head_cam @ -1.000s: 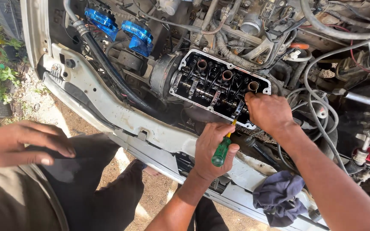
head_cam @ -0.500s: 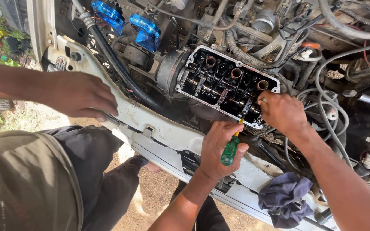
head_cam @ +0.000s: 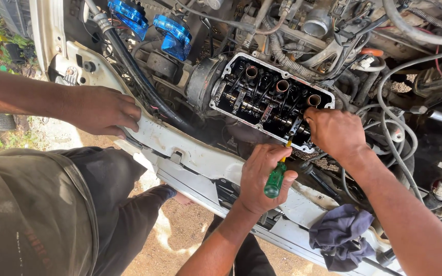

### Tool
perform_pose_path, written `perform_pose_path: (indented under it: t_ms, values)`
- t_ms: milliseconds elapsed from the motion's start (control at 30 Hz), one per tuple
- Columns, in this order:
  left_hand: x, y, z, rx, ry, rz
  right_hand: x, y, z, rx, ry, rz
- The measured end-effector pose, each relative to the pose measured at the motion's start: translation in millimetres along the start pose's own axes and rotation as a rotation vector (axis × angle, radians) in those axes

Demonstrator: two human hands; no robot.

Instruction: The person is adjusting the valves of a car engine using a screwdriver and a feeler gauge.

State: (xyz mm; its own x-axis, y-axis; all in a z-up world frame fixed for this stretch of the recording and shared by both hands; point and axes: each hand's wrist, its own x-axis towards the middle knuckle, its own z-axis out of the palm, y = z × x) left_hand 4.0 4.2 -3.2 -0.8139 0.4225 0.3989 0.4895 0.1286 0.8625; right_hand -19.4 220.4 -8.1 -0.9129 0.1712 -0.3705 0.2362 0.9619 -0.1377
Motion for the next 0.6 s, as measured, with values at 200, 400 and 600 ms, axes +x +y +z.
perform_pose_path:
  t_ms: [200,400,600]
  values:
    - [0,-1,-1,-0.011,0.002,-0.002,8,-8,-4,-0.213,-0.113,0.001]
    - [0,1,-2,-0.020,0.004,0.003,12,-13,-6,-0.242,-0.193,0.017]
    - [-2,1,-1,-0.021,0.000,-0.005,12,-14,-11,-0.254,-0.210,-0.019]
